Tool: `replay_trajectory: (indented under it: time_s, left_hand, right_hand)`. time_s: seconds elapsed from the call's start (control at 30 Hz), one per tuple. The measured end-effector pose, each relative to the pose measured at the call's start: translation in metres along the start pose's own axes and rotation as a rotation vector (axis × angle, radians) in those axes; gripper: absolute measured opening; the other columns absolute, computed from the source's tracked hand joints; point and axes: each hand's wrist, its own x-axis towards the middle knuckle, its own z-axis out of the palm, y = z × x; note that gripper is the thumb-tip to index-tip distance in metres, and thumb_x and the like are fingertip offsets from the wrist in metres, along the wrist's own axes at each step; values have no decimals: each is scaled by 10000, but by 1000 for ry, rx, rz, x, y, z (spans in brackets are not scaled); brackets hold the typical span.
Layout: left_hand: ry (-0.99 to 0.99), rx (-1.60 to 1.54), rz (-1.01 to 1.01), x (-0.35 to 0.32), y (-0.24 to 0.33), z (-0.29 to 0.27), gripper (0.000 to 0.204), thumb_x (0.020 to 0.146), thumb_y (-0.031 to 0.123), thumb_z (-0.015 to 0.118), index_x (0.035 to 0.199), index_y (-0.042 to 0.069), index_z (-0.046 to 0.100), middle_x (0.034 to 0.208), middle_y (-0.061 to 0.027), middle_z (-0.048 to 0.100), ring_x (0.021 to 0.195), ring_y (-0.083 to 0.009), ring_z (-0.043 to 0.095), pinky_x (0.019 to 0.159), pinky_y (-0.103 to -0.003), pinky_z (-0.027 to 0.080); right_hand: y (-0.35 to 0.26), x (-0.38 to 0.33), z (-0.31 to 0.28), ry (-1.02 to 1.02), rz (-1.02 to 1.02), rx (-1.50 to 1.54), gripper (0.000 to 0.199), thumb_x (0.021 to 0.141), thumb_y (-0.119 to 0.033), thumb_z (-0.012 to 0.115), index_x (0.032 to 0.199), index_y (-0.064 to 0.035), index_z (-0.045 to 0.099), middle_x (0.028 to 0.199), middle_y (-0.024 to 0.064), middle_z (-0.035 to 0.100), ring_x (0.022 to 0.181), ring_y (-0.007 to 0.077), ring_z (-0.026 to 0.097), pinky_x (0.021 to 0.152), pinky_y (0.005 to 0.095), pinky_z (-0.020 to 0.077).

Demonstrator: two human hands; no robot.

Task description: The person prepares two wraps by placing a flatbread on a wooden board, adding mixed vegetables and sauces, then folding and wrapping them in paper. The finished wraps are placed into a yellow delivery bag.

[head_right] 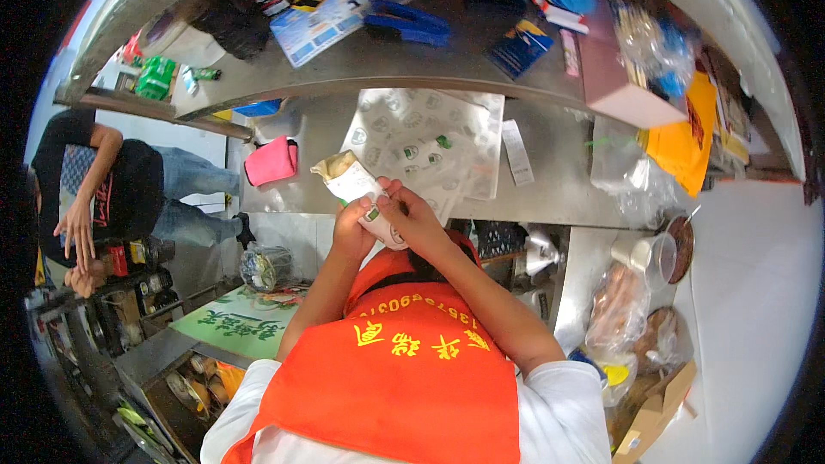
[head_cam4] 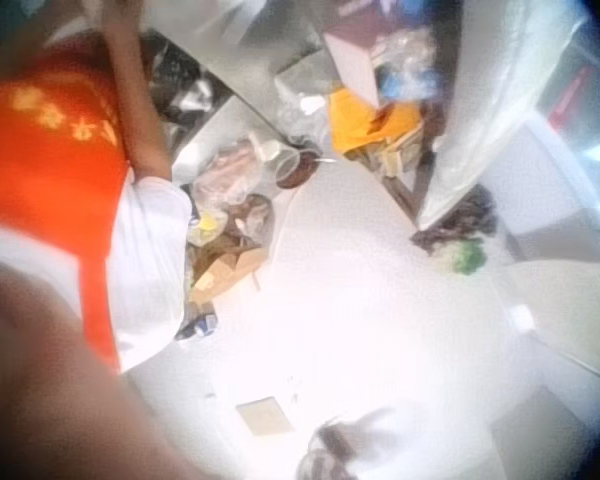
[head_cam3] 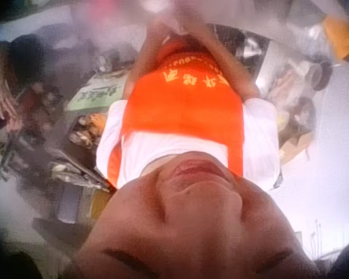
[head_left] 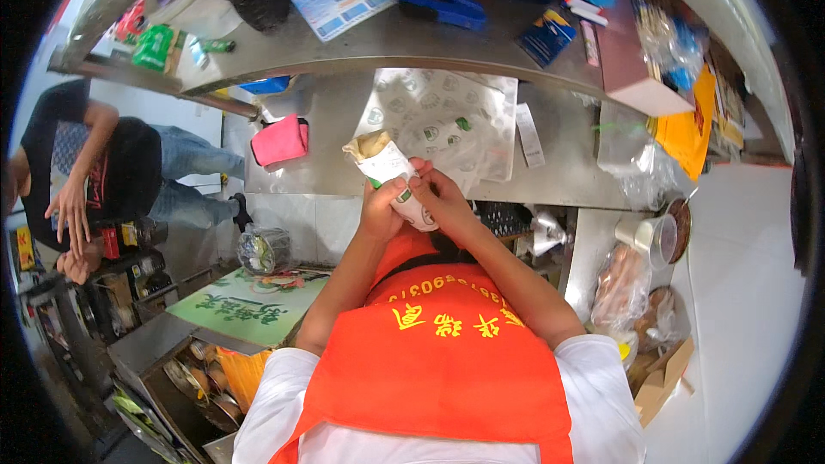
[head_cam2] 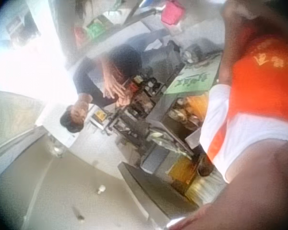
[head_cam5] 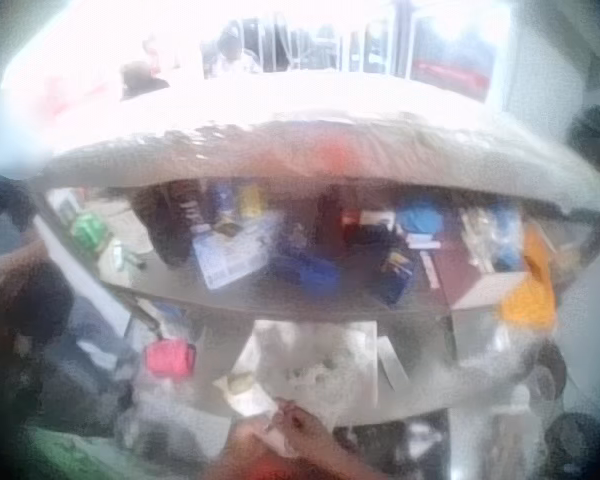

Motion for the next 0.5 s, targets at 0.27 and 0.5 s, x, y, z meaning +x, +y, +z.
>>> replay_trajectory:
  time_s: [0.27, 0.5]
  left_hand:
    - [207, 383, 172, 24, 23, 7, 270, 775, -2, 593, 1035, -5, 523, 831, -89, 576, 696, -179, 577, 678, -325, 505]
    - [137, 932, 412, 84, 9, 74, 422, 775, 63, 674, 1167, 11, 529, 928, -51, 636, 806, -168, 614, 731, -309, 504]
  right_hand:
    - [8, 28, -77, 606, -433, -635, 497, 877, -175, 716, 1284, -5, 485, 1099, 122, 553, 907, 238, 592, 772, 332, 493]
    - [34, 88, -125, 712, -458, -1152, 477, 809, -88, 722, 1222, -1, 501, 1026, 176, 600, 931, 337, 598, 795, 412, 495]
